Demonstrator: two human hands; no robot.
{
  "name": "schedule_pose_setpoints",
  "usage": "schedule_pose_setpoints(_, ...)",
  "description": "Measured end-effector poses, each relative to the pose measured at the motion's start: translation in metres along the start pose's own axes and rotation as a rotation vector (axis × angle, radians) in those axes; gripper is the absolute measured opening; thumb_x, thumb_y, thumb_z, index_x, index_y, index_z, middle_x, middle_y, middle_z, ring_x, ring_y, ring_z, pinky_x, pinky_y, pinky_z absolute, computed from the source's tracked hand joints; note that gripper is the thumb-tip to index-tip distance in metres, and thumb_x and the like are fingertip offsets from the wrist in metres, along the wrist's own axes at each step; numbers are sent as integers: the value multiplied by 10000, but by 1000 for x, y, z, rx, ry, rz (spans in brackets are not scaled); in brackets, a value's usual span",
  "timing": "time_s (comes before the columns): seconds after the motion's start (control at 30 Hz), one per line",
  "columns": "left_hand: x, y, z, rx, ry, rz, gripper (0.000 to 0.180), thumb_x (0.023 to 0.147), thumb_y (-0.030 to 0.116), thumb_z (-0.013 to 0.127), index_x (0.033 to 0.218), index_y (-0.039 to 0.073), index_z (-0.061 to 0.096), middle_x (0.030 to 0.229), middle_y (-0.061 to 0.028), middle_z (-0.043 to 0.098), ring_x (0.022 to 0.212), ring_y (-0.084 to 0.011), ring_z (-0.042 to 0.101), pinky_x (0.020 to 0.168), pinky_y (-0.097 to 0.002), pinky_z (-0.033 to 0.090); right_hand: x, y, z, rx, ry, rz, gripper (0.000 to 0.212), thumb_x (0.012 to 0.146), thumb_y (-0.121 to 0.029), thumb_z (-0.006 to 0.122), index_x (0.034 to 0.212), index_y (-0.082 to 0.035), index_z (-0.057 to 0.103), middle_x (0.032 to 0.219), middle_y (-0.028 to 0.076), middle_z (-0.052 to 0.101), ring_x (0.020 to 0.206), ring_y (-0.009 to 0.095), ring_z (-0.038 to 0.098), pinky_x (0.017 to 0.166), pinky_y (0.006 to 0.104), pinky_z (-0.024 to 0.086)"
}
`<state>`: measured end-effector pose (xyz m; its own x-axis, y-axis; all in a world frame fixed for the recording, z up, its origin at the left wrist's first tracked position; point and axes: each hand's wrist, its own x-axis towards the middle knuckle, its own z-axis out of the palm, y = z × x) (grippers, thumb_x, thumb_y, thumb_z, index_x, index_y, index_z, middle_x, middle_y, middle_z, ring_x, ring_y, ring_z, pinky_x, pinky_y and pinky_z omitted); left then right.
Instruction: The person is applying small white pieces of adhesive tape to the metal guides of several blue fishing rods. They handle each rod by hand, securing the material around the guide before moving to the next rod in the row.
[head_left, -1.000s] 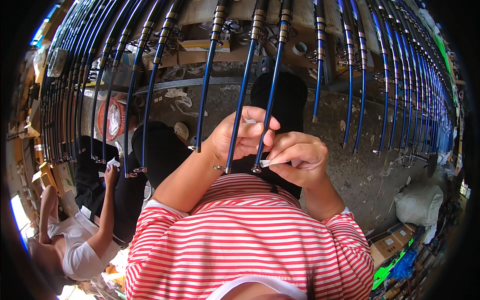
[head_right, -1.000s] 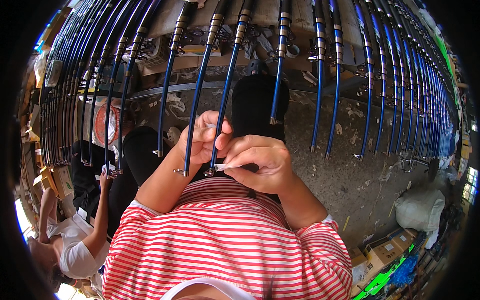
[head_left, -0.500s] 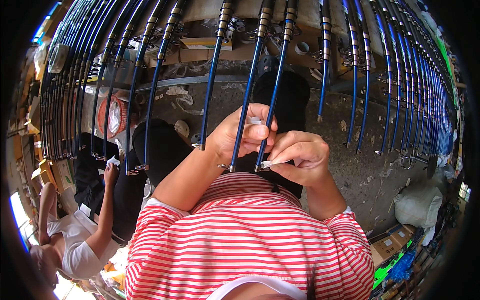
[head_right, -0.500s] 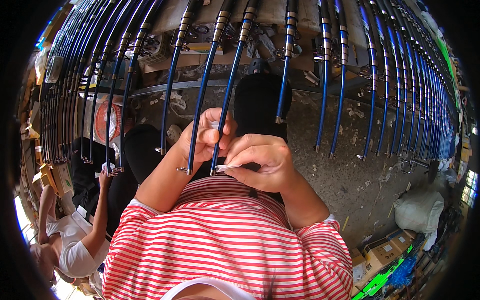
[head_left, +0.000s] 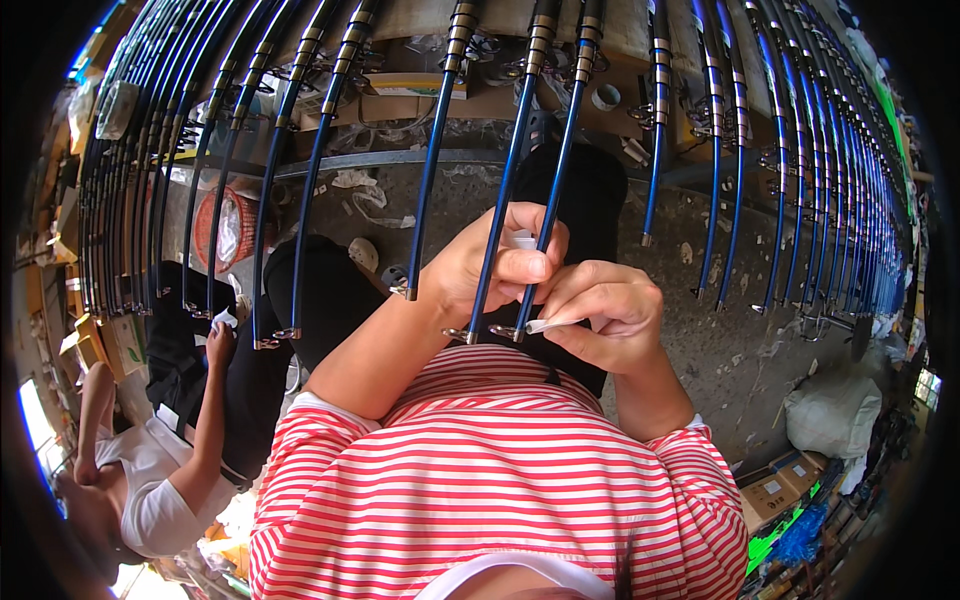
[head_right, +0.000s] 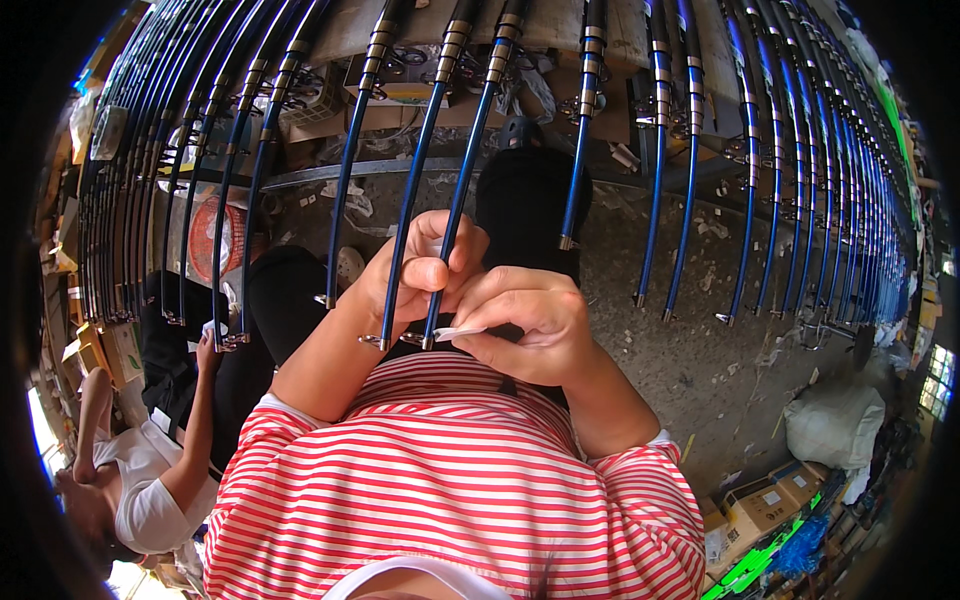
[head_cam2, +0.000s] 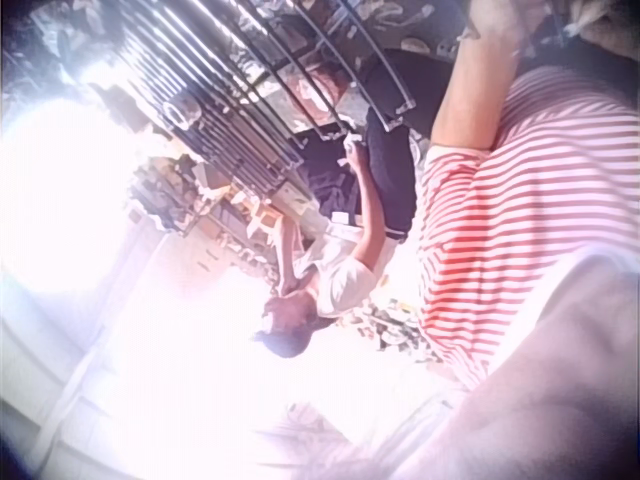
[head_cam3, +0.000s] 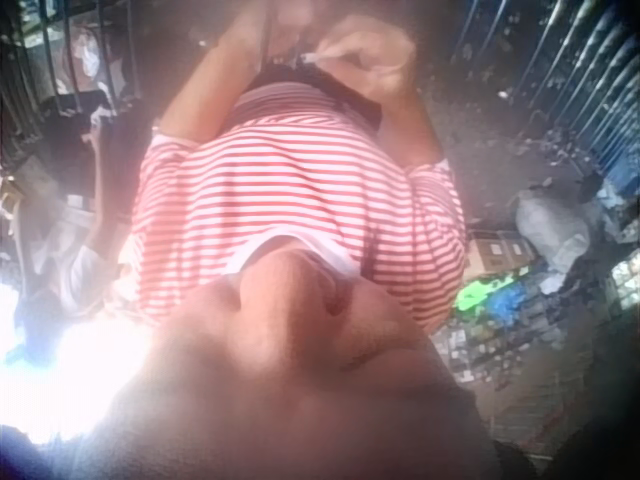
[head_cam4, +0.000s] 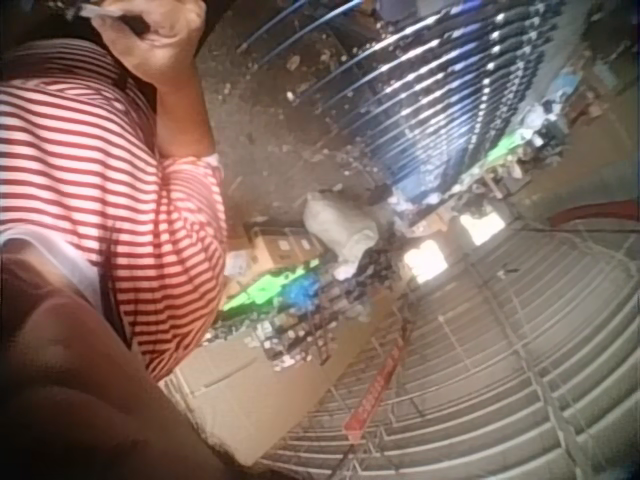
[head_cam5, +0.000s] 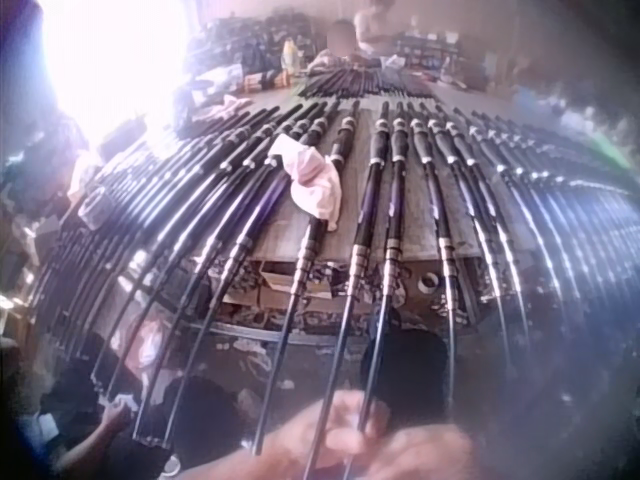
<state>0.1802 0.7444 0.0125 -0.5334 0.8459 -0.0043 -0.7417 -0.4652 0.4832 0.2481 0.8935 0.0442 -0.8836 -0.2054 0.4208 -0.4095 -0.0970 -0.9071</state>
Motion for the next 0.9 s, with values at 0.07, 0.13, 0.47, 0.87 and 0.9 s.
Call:
schedule_pose_setpoints(0.07, 1, 0, 0, 10, -16, 4, 325, 699, 267, 780, 776, 56, 545, 633, 8, 444, 484, -77, 413, 414, -208, 330, 0, -1, 2, 5, 22, 17, 129, 656, 65, 711, 739, 16, 625, 753, 123, 629, 707, 210, 646, 605, 265, 517)
schedule_pose_setpoints(0.13, 2, 0, -1, 12, -32, -2, 347, 690, 288, 787, 769, 62, 535, 633, 14, 433, 480, -76, 401, 412, -206, 326, -1, -2, 3, 4, 46, 25, 130, 656, 63, 714, 741, 17, 626, 760, 123, 631, 710, 209, 645, 617, 265, 516)
schedule_pose_setpoints(0.47, -26, -14, -43, 118, 361, -238, 274, 883, 329, 566, 828, 62, 546, 638, 28, 505, 409, -12, 307, 365, -165, 219, -35, 14, 18, -719, 350, -44, 208, 652, 128, 682, 821, 26, 617, 831, 139, 632, 803, 257, 645, 695, 306, 529)
schedule_pose_setpoints(0.87, -113, -26, -51, 228, 664, -12, 149, 801, 170, 635, 754, 29, 619, 639, -30, 586, 426, -47, 388, 368, -188, 249, -22, 72, 89, -1027, -35, -171, 194, 695, 80, 651, 880, 20, 645, 924, 145, 620, 868, 308, 626, 742, 363, 515)
schedule_pose_setpoints(0.9, -124, -18, -55, 171, 734, 12, 144, 801, 168, 630, 759, 32, 612, 632, -26, 572, 419, -55, 380, 367, -192, 247, -17, 70, 95, -1045, -46, -161, 216, 713, 60, 660, 924, 21, 640, 952, 141, 621, 874, 306, 620, 753, 350, 507)
